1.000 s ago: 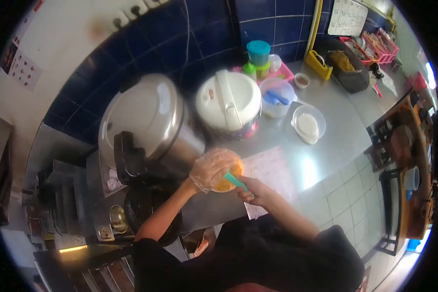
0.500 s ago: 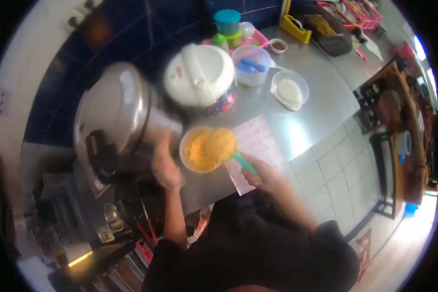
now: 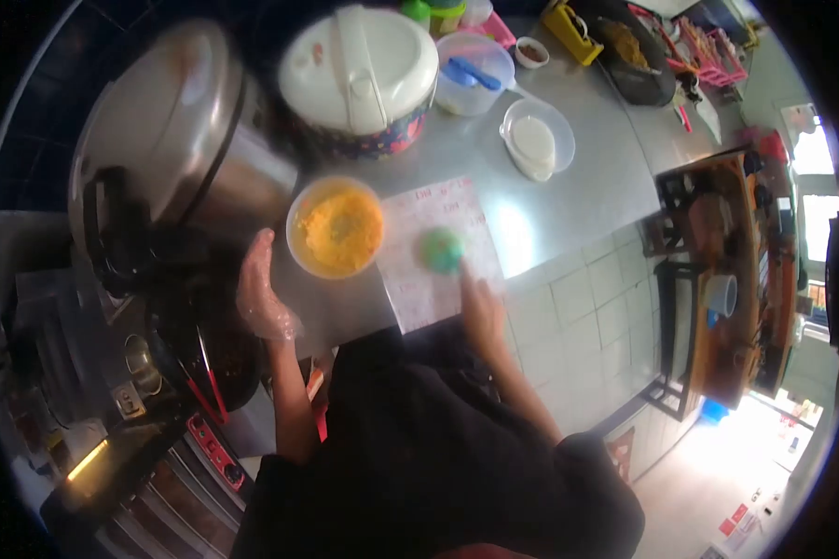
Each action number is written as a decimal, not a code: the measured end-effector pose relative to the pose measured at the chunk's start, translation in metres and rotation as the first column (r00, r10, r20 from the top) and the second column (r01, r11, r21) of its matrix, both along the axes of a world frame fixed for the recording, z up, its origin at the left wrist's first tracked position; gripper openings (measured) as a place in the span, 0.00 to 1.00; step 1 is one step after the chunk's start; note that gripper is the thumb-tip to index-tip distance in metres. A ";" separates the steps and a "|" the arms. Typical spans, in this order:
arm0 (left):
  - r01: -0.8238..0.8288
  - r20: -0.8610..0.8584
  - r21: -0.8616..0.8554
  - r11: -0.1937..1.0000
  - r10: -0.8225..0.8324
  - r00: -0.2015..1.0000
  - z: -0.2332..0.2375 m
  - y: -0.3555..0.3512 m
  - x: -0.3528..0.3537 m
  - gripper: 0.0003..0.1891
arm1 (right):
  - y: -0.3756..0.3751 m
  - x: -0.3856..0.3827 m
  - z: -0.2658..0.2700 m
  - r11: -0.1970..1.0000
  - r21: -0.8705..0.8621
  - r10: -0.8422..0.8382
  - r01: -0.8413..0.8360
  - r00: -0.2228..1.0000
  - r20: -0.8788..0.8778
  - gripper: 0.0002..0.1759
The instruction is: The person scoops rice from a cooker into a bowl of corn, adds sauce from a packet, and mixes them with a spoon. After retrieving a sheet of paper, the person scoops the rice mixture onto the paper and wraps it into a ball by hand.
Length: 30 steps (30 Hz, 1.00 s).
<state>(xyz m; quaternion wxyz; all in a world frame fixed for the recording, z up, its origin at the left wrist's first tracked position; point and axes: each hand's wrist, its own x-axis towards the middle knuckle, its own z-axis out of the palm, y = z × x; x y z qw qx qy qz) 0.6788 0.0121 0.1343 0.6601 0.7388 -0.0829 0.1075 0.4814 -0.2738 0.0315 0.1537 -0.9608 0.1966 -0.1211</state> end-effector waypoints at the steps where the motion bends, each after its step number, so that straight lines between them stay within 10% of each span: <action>1: 0.008 -0.035 -0.038 0.999 -0.009 0.999 -0.001 -0.003 0.005 0.26 | 0.003 -0.002 -0.008 1.000 -0.013 0.020 -0.020 1.000 0.024 0.33; 8: 0.066 -0.076 0.289 0.955 -0.046 0.996 -0.005 -0.011 -0.007 0.22 | 0.003 -0.008 -0.025 0.991 -0.093 0.090 -0.097 0.993 -0.073 0.39; 11: -0.181 0.209 0.654 0.734 0.054 0.977 -0.018 -0.016 -0.017 0.24 | 0.009 -0.003 -0.001 0.995 -0.034 0.088 -0.091 0.994 -0.069 0.39; 14: -0.145 -0.275 0.571 0.808 0.355 0.894 -0.010 -0.033 -0.026 0.33 | 0.009 -0.007 -0.008 0.995 -0.038 0.096 -0.097 0.995 -0.030 0.38; 16: -0.078 -0.458 0.231 0.970 0.179 0.871 -0.051 -0.019 -0.016 0.35 | 0.009 -0.006 -0.009 0.992 -0.057 0.117 -0.116 0.993 0.018 0.37; 19: -0.010 -0.479 0.321 0.947 0.171 0.861 -0.073 -0.012 -0.006 0.32 | 0.007 0.004 0.011 1.000 0.024 0.004 -0.010 0.970 0.243 0.36; 22: -0.056 -0.582 -0.014 0.998 0.037 0.812 -0.069 -0.015 -0.003 0.27 | 0.015 0.047 0.075 0.976 0.199 0.010 -0.089 0.930 0.367 0.35; 28: -0.337 -0.377 -0.087 0.938 0.282 0.882 -0.106 0.005 -0.025 0.20 | 0.068 0.139 0.136 0.851 -0.061 0.522 -0.521 0.853 -0.008 0.26; 30: -0.333 -0.405 0.009 0.943 0.308 0.861 -0.101 0.024 -0.032 0.21 | 0.078 0.160 0.138 0.840 -0.076 0.543 -0.537 0.832 0.116 0.27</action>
